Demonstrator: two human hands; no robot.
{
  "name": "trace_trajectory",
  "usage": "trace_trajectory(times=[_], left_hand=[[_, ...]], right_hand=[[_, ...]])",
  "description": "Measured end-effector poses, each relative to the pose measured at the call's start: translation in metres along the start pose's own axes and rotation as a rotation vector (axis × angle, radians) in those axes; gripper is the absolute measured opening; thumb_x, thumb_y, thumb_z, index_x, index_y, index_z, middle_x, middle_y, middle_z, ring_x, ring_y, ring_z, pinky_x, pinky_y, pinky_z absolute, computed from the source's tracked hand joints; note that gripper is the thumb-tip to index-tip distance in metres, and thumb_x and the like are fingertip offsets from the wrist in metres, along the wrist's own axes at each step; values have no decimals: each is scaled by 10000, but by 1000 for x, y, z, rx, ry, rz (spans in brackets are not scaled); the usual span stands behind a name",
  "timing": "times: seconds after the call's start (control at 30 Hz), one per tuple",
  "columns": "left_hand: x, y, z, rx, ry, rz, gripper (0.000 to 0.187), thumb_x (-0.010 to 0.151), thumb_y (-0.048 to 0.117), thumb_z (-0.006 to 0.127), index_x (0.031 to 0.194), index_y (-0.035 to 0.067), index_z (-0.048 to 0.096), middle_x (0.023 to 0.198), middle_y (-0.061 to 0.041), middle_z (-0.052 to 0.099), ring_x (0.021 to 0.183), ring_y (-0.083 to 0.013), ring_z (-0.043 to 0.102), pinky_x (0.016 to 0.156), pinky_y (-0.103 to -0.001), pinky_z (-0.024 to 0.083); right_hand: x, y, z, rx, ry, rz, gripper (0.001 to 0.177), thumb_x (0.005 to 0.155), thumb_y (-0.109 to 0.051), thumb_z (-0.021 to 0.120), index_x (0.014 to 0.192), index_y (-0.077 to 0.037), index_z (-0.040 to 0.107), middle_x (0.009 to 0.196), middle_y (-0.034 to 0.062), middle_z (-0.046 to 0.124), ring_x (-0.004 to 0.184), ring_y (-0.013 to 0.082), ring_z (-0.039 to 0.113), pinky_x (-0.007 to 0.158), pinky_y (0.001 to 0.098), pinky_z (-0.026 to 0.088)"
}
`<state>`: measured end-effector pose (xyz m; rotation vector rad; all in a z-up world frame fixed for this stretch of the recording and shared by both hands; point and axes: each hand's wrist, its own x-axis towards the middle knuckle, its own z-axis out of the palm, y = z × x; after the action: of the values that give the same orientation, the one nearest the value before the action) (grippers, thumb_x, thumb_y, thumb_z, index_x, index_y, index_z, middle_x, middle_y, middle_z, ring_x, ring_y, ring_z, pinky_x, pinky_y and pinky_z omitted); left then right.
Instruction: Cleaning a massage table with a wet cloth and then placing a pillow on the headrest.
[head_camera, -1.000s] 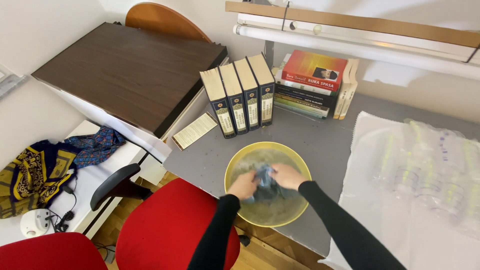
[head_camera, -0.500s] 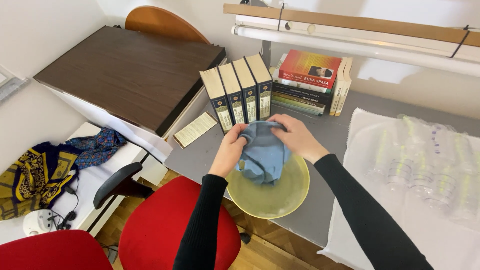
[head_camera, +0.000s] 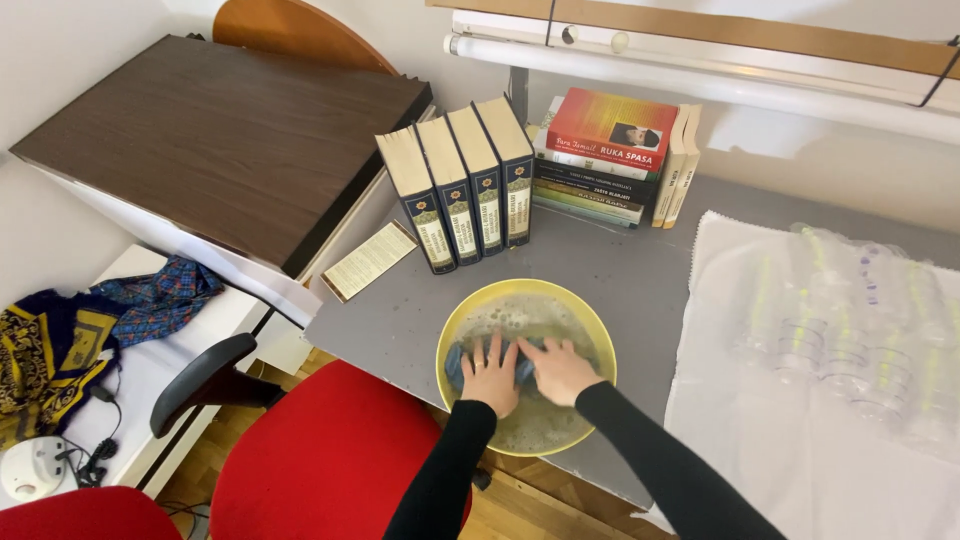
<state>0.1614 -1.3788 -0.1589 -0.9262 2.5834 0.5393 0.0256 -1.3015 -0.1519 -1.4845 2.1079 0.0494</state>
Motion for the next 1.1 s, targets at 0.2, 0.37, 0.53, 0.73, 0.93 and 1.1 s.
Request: trace_trajectory(times=[0.2, 0.37, 0.53, 0.73, 0.93, 1.1], left_hand=[[26, -5, 36, 1, -101, -32, 888, 1038, 219, 538, 1653, 163, -100, 1712, -207, -103, 1553, -485, -127, 1263, -608, 1], [69, -29, 60, -234, -170, -28, 887, 933, 265, 538, 1654, 184, 27, 1718, -116, -136, 1551, -473, -159, 1265, -622, 17], [44, -24, 0, -77, -37, -46, 665, 897, 454, 589, 1490, 209, 416, 1522, -165, 351, 1472, -418, 227, 1202, -592, 149], [41, -33, -47, -729, -83, -161, 549, 861, 282, 694, 1329, 3, 627, 1299, -284, 602, 1136, -460, 665, 860, -532, 601], [-35, -5, -79, -1456, 20, -19, 710, 697, 143, 859, 1334, -4, 582, 1262, -181, 619, 1146, -298, 601, 983, -419, 541], [-56, 27, -66, -1665, 309, 42, 487, 718, 144, 974, 1115, 52, 707, 1027, -61, 742, 956, -161, 681, 881, -328, 574]], right_hand=[[5, -10, 22, -127, -84, 33, 715, 1026, -100, 487, 1648, -144, 136, 1628, 281, 172, 1495, 493, 244, 1048, 483, 530], [37, 12, 36, -209, -113, -21, 457, 1029, -244, 511, 1478, -160, 487, 1529, 239, 413, 1442, 479, 319, 1137, 525, 388], [26, 23, -29, 443, 118, -58, 450, 1012, -177, 446, 1413, -59, 612, 1439, 222, 606, 1378, 422, 512, 1176, 501, 397], [-30, 10, -99, 691, 137, 56, 517, 899, -304, 621, 1365, -83, 665, 1317, 201, 662, 1172, 379, 650, 923, 437, 581], [-65, -19, -95, 1364, -246, 257, 1056, 867, -708, 653, 1548, 42, 354, 1499, 318, 360, 1307, 554, 499, 976, 683, 491], [-25, -32, -48, 1987, -131, 465, 528, 954, -408, 726, 1257, 9, 612, 1086, 142, 592, 970, 433, 648, 820, 690, 583]])
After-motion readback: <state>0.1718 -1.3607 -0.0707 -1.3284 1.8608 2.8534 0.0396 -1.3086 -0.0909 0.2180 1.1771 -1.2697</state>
